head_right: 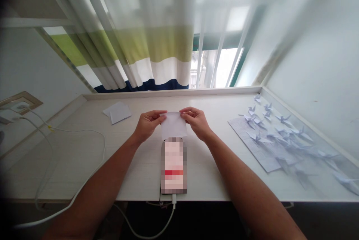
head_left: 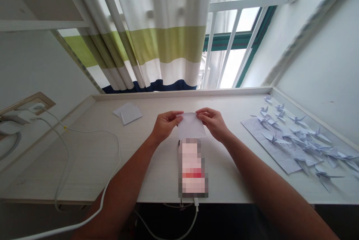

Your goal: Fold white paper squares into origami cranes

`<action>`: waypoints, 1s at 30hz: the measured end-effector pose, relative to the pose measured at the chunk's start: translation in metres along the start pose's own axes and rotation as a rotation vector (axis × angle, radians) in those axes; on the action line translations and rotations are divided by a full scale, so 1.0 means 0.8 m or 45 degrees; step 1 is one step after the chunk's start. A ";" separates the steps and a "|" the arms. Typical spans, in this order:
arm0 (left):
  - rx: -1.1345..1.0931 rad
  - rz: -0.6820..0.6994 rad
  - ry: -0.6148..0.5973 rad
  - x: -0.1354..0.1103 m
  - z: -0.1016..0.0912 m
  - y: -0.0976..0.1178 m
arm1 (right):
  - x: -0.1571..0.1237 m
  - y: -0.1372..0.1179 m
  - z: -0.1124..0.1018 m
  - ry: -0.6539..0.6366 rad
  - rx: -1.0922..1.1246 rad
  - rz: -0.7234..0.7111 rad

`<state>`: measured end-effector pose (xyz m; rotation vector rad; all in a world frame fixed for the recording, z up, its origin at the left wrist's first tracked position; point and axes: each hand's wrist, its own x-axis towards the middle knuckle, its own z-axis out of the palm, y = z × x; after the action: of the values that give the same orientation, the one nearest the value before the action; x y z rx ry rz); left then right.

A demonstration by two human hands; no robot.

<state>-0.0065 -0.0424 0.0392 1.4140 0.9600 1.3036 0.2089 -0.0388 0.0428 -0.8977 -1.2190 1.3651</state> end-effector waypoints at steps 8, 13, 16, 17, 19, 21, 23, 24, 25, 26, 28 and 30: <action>0.141 0.027 -0.029 0.001 -0.005 -0.003 | 0.000 0.002 0.002 -0.003 -0.027 -0.014; 0.032 0.005 -0.034 0.004 -0.005 -0.003 | -0.001 0.000 0.001 -0.050 -0.015 0.030; 0.011 -0.031 -0.038 0.003 -0.006 -0.002 | 0.000 -0.001 -0.001 -0.045 -0.022 0.028; 0.027 -0.027 -0.033 0.003 -0.006 -0.002 | 0.000 -0.001 -0.001 -0.036 -0.022 0.022; 0.084 0.008 -0.021 0.002 -0.007 -0.002 | 0.001 0.000 -0.001 -0.027 -0.020 0.013; 0.154 0.070 -0.021 0.000 -0.007 0.000 | 0.001 0.000 -0.001 -0.033 -0.020 0.007; 0.217 0.140 -0.033 -0.001 -0.006 0.001 | 0.000 0.000 0.001 -0.040 -0.033 -0.005; 0.238 0.175 -0.039 -0.001 -0.006 0.002 | -0.001 -0.001 0.003 -0.042 -0.041 -0.017; 0.250 0.206 -0.043 -0.002 -0.006 0.003 | -0.002 -0.003 0.004 -0.037 -0.045 -0.035; 0.253 0.232 -0.045 -0.002 -0.005 0.003 | -0.004 -0.004 0.007 -0.027 -0.043 -0.054; 0.239 0.265 -0.051 -0.003 -0.006 0.004 | -0.007 -0.008 0.012 0.000 -0.023 -0.087; 0.221 0.269 -0.066 -0.003 -0.007 0.006 | -0.010 -0.011 0.016 0.018 0.004 -0.108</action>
<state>-0.0129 -0.0454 0.0431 1.7124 0.9261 1.3552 0.1998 -0.0494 0.0535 -0.8429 -1.2307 1.2908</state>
